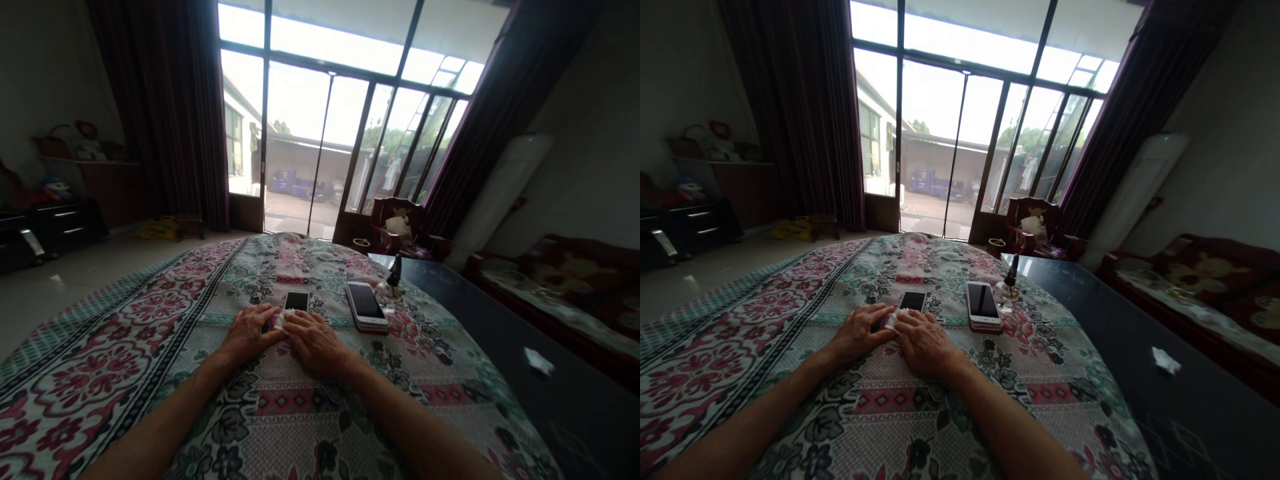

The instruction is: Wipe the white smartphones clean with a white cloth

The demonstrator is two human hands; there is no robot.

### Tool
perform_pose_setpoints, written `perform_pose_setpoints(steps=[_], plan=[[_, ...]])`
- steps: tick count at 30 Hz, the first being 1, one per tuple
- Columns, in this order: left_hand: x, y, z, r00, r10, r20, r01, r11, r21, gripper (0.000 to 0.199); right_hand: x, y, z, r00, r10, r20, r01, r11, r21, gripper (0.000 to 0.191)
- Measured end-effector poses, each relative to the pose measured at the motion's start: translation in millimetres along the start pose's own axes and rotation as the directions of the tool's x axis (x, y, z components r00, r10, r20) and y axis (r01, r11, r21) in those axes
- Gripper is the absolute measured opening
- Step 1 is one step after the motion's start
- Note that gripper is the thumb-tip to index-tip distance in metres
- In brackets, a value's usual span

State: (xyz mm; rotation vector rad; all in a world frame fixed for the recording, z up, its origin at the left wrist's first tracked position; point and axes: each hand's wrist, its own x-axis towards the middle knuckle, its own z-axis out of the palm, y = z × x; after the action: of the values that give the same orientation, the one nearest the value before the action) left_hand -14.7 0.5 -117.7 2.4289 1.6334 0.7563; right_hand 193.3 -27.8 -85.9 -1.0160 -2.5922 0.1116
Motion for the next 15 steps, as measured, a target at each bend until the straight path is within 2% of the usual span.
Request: perform_pose_setpoints(steps=[5, 15], plan=[[2.0, -0.3, -0.5, 1.0, 0.01, 0.021, -0.011, 1.0, 0.022, 0.048, 14.5, 15.7, 3.6, 1.0, -0.002, -0.03, 0.002, 1.0, 0.004, 0.035], [2.5, 0.2, -1.4, 1.0, 0.023, 0.001, -0.023, 1.0, 0.009, 0.033, 44.9, 44.1, 9.5, 0.997, 0.072, -0.032, -0.073, 0.997, -0.004, 0.035]])
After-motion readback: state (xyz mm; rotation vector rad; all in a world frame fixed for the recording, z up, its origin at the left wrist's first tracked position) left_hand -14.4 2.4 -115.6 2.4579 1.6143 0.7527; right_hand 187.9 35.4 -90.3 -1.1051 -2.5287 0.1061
